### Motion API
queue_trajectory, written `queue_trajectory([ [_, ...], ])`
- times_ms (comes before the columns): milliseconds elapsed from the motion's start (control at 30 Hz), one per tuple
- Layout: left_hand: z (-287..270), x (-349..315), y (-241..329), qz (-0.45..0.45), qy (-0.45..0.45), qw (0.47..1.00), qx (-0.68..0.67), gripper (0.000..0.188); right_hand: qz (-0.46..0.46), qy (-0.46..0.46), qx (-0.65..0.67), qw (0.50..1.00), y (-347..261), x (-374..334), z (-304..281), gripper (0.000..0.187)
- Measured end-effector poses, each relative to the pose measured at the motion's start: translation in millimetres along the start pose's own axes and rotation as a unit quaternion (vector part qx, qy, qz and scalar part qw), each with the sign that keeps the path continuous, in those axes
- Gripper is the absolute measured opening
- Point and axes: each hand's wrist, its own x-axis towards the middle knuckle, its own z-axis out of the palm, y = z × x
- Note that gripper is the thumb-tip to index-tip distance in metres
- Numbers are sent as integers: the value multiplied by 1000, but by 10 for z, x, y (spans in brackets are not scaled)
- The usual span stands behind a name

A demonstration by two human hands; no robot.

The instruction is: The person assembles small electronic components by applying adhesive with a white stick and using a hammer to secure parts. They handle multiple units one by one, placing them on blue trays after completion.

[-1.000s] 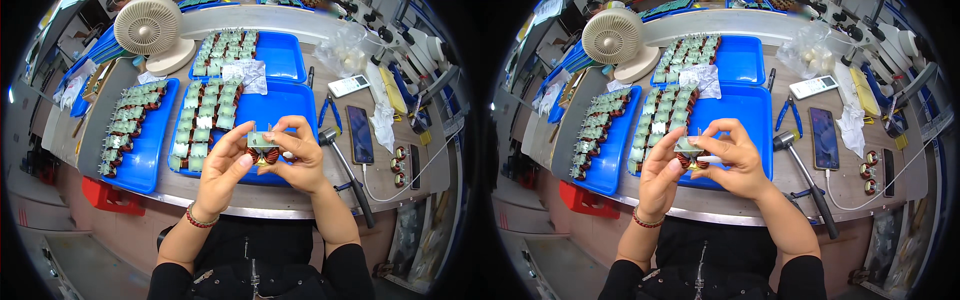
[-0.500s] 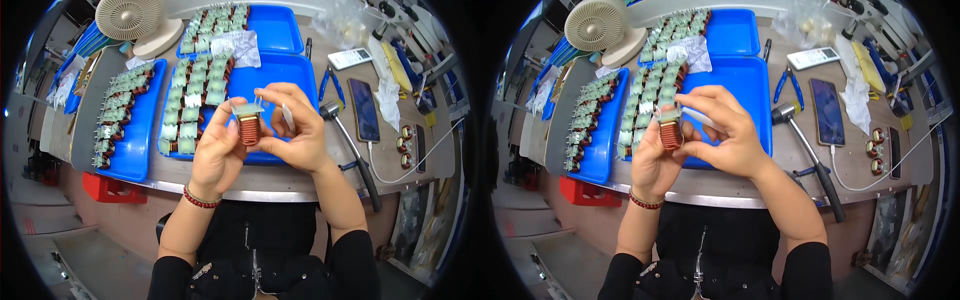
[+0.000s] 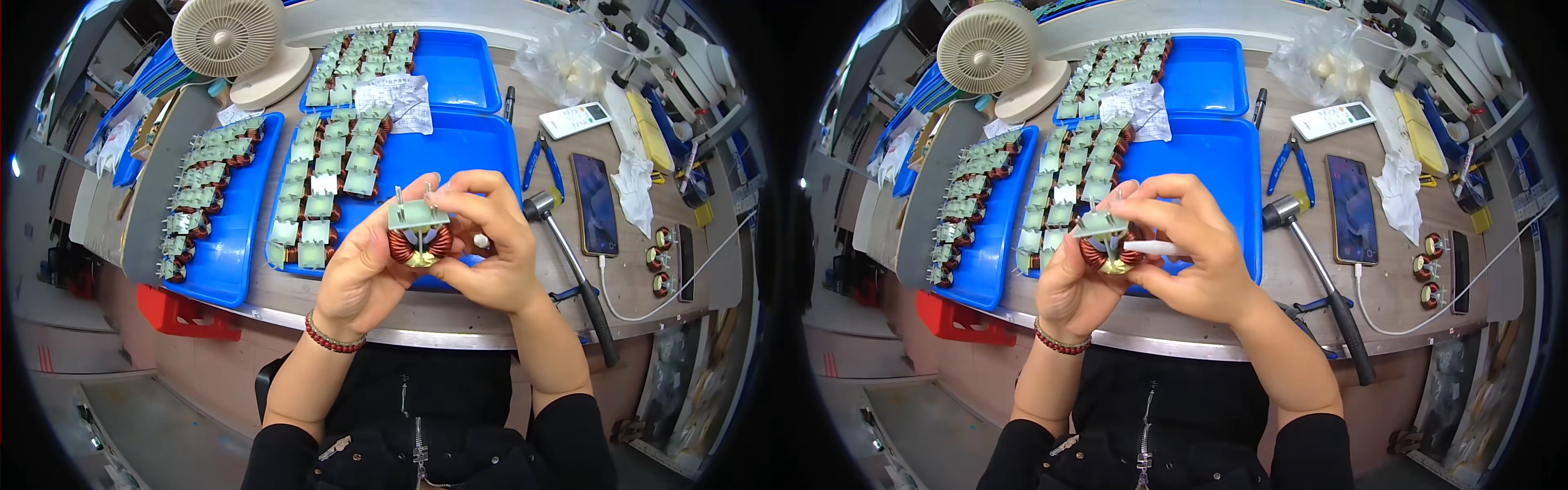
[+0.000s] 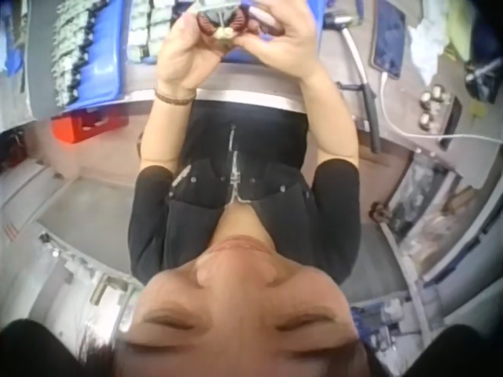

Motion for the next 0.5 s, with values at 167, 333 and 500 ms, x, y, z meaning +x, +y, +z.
queue_trajectory([
  [167,-18,-38,16,8,-2,1000,25,76,-8,-19,-6,1000,-9,-15,-37,54],
  [333,-109,-75,67,64,-19,997,38,66,54,16,-14,998,-129,-20,-156,33],
  [500,-140,-140,62,77,20,992,-102,53,87,43,19,995,-167,-16,-245,67],
])
